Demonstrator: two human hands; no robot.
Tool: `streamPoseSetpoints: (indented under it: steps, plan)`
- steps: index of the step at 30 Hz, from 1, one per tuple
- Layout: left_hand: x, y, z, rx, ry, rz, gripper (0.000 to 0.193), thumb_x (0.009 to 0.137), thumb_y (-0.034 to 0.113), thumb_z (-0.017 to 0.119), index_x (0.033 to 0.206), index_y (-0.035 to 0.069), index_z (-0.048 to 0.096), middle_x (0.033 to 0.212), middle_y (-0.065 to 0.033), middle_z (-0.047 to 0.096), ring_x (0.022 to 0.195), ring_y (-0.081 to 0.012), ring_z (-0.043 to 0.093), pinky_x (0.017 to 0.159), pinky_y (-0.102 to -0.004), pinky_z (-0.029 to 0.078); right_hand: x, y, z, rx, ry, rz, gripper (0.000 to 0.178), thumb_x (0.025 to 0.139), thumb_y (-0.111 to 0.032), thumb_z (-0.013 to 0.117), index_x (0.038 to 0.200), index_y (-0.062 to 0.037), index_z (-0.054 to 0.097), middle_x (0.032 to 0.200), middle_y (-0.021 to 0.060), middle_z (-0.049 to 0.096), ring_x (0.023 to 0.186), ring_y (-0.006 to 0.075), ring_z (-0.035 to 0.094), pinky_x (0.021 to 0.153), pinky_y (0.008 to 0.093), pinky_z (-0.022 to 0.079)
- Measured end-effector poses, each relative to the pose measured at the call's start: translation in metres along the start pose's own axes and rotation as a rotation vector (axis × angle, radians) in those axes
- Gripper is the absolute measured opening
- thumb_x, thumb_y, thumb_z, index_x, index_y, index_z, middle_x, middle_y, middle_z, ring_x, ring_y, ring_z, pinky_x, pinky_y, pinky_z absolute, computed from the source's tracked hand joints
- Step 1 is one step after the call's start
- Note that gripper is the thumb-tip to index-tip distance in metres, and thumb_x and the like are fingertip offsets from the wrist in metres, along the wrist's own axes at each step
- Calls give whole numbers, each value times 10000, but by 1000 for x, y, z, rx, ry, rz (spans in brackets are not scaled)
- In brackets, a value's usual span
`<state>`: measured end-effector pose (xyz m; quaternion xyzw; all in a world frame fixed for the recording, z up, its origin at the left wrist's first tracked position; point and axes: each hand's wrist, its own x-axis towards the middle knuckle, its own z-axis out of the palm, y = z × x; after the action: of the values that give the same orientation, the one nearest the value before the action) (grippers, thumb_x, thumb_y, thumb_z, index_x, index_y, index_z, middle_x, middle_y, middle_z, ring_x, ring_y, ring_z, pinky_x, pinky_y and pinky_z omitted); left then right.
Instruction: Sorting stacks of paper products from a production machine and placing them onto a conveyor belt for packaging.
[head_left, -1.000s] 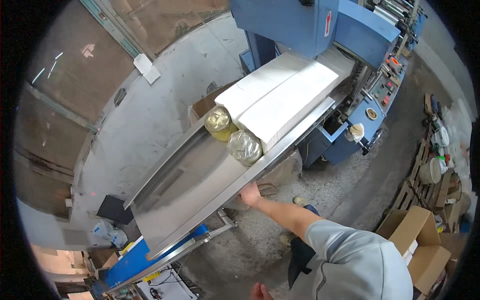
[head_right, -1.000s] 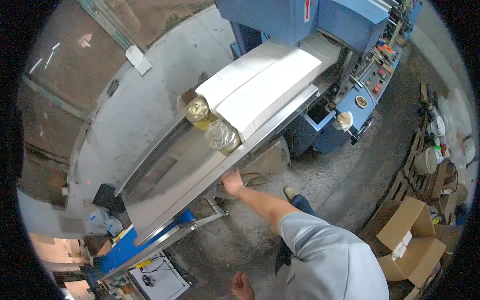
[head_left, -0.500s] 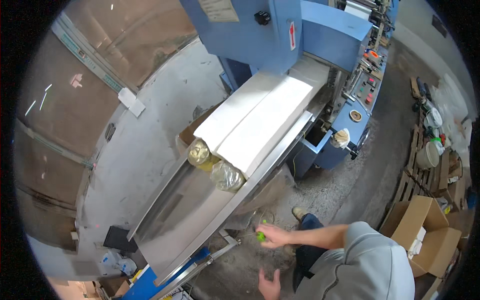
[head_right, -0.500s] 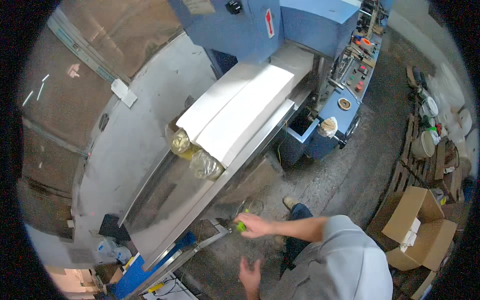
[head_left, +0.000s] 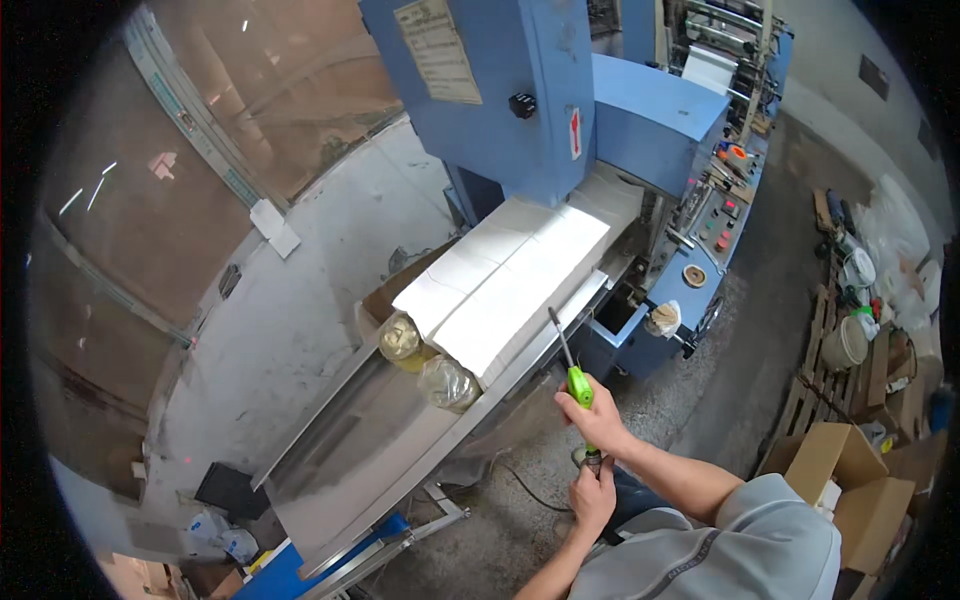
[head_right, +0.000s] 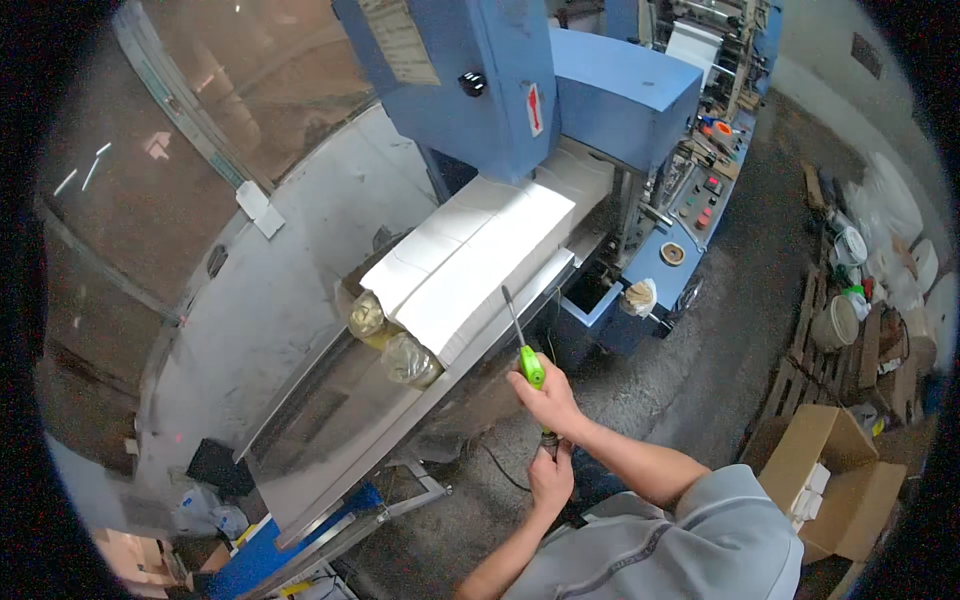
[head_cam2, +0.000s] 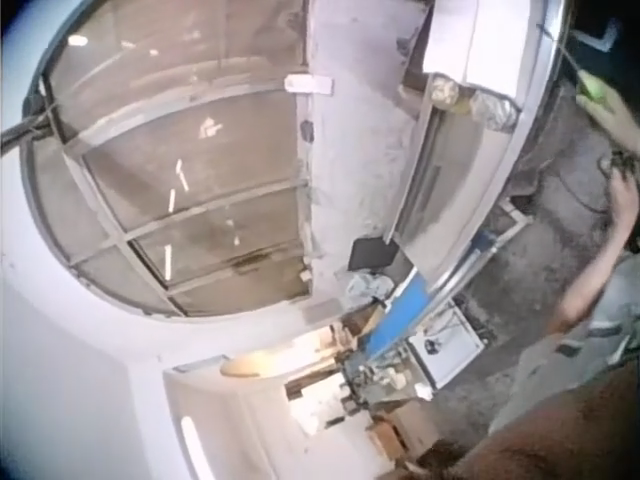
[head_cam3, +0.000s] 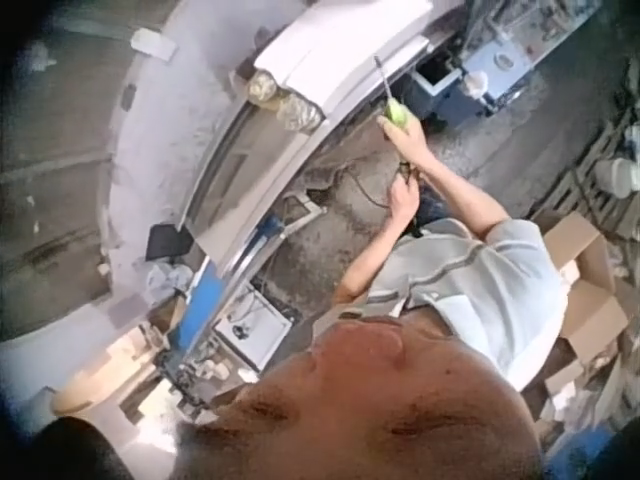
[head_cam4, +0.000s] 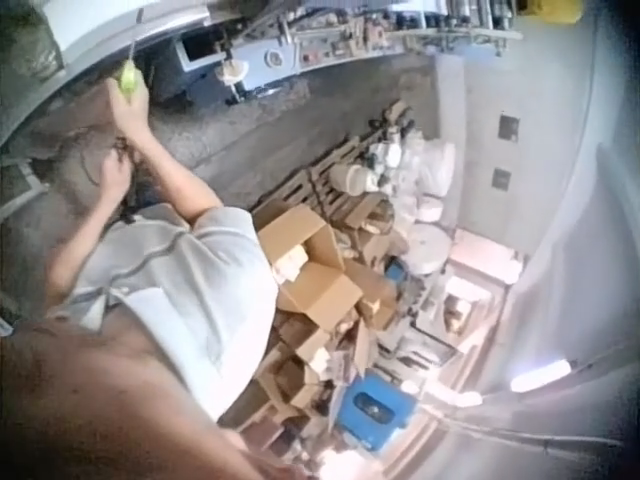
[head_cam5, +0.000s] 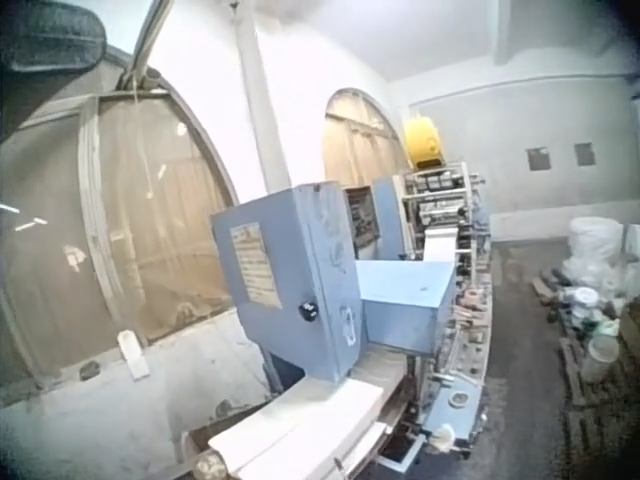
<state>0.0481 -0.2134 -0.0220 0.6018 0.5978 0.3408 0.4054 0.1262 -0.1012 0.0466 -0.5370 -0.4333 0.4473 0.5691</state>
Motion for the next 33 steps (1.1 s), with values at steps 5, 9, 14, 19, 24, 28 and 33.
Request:
streamPoseSetpoints:
  steps: [5, 9, 14, 19, 24, 28, 33]
  plan:
    - [-1, 12, -14, -164, 92, -78, 404, 961, 381, 554, 848, -6, 574, 727, -266, 625, 742, -477, 615, 595, -538, 448, 9, 3, 24, 93, -263, 167, 151, 901, -150, 631, 963, -35, 555, 684, -10, 536, 579, 68, 502, 521, 252, 419]
    - [-8, 5, -31, -200, 129, -170, 401, 987, 359, 522, 844, -14, 551, 641, -194, 604, 631, -381, 626, 562, -467, 449, 7, 0, 60, 38, -454, 172, 178, 880, -162, 648, 969, -33, 563, 687, -5, 534, 591, 86, 494, 546, 270, 423]
    - [-15, -15, -58, -340, 272, -245, 376, 1021, 320, 465, 827, 7, 541, 574, -77, 557, 532, -220, 576, 523, -381, 438, -8, -6, 119, -91, -606, 131, 225, 855, -199, 657, 938, -4, 579, 716, 91, 590, 676, 155, 558, 647, 340, 472]
    - [-17, -8, -89, -424, 351, -291, 352, 1026, 310, 452, 852, 19, 547, 588, -56, 550, 538, -170, 558, 514, -337, 427, -19, -1, 163, -117, -721, 92, 285, 854, -256, 663, 967, -5, 590, 722, 132, 613, 673, 229, 603, 657, 372, 487]
    - [-25, -23, -94, -418, 409, -335, 298, 1019, 264, 453, 859, 20, 518, 623, -72, 553, 551, -188, 546, 527, -362, 429, -41, -22, 169, -375, -750, -45, 522, 874, -478, 644, 981, 31, 586, 769, 250, 631, 772, 450, 631, 670, 460, 483]
    - [-25, -12, -94, -139, 343, -174, 254, 987, 249, 509, 969, 3, 570, 776, -146, 662, 730, -266, 669, 653, -394, 496, -38, -16, 148, -359, -628, -78, 446, 876, -408, 659, 943, 27, 586, 758, 256, 615, 726, 442, 609, 650, 455, 479]
    - [-6, -16, -153, -92, -223, -183, 254, 919, 175, 587, 1096, -1, 630, 1005, -169, 683, 888, -224, 664, 791, -334, 514, -17, -23, 84, -253, -647, 17, 339, 865, -294, 676, 910, 24, 568, 695, 158, 576, 603, 232, 509, 619, 394, 460]
